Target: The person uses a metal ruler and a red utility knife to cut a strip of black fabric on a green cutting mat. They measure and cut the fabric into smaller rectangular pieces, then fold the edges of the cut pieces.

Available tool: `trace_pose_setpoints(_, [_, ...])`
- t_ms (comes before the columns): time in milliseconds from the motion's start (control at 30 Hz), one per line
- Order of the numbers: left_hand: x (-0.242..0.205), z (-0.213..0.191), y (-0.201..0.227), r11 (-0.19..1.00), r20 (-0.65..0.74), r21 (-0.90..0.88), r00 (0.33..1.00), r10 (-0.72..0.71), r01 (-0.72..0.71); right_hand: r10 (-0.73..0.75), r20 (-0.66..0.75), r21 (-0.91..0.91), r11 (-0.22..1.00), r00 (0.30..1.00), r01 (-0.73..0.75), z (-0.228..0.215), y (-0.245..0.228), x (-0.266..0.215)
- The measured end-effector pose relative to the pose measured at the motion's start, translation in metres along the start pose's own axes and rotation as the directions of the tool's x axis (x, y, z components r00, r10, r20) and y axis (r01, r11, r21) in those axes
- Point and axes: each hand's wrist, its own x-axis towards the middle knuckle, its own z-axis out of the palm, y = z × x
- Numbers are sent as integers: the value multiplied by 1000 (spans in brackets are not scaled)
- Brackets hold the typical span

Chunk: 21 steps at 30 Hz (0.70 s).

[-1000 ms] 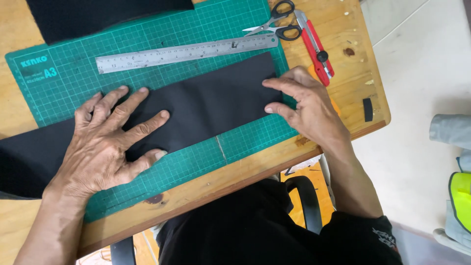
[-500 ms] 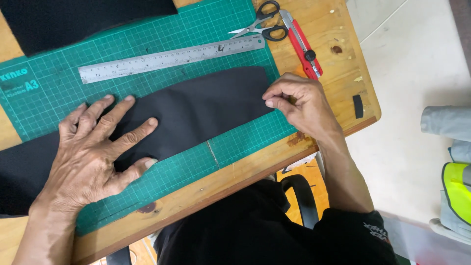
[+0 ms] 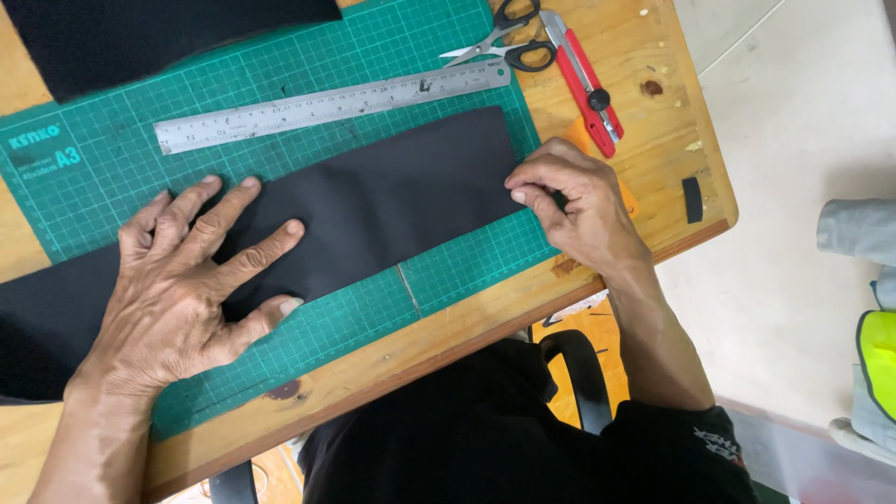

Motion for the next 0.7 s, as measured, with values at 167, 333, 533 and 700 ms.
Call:
trace_pose_setpoints(167, [2, 0, -2, 1000, -10, 9, 1000, 11, -11, 4, 50, -13, 1000, 999, -3, -4, 1, -1])
trace_pose_setpoints(333, [1, -3, 0, 1000, 6, -14, 1000, -3, 3, 2, 44, -6, 1000, 999, -1, -1, 1, -6])
trace_pose_setpoints(533, [1, -2, -1, 1000, 1, 5, 1000, 7, -7, -4, 13, -13, 1000, 1000, 4, -2, 0, -4])
trace_pose_setpoints(700, [1, -1, -2, 1000, -1, -8, 1000, 10, -10, 77, 15, 107, 991, 997, -78, -3, 0, -3])
